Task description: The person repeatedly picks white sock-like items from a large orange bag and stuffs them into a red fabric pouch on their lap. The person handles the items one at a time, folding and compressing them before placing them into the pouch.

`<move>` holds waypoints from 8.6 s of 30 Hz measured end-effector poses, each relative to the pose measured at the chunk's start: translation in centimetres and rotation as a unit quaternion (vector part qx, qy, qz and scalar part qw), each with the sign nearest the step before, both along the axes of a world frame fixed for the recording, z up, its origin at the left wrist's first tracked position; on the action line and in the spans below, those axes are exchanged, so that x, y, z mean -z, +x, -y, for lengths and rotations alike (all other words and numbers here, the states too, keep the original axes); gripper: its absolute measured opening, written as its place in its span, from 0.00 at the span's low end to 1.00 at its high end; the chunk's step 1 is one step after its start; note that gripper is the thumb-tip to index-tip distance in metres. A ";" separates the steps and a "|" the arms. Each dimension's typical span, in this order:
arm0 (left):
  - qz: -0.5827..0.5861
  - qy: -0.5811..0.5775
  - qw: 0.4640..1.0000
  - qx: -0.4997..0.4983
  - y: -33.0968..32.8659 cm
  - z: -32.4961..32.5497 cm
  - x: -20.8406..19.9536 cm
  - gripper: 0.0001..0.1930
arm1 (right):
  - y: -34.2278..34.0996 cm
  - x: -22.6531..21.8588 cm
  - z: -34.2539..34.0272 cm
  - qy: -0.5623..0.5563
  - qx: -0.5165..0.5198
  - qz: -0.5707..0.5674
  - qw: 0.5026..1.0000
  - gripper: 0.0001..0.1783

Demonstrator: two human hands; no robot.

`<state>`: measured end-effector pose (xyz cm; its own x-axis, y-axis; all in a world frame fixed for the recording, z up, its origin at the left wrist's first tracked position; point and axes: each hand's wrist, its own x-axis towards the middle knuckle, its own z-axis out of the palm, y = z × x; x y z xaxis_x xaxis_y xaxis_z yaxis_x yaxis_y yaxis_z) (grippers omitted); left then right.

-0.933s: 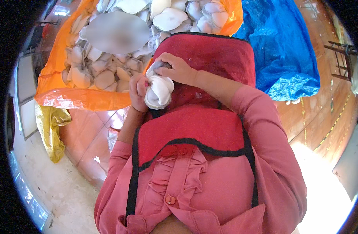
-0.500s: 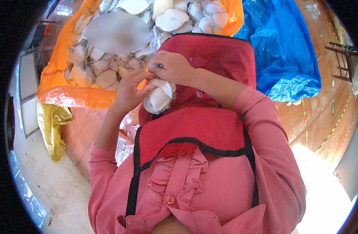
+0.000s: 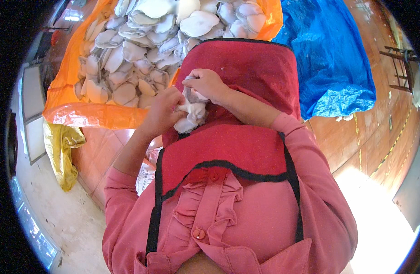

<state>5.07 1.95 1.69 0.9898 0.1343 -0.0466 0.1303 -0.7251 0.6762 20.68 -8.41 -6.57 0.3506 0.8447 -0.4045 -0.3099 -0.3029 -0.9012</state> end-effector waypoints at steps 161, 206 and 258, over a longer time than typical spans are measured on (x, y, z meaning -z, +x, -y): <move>-0.070 -0.343 0.904 -0.246 1.7 -0.9 5.9 0.11 | 6.5 -3.1 2.2 0.130 -0.263 0.440 0.848 0.24; 0.035 0.074 0.959 -0.271 3.1 -1.0 6.0 0.08 | 5.3 -2.5 0.9 0.030 -0.219 0.292 0.931 0.21; -0.071 -0.085 0.992 0.066 2.4 -0.9 0.8 0.32 | 5.6 -2.8 6.6 0.039 -0.289 -0.092 0.952 0.18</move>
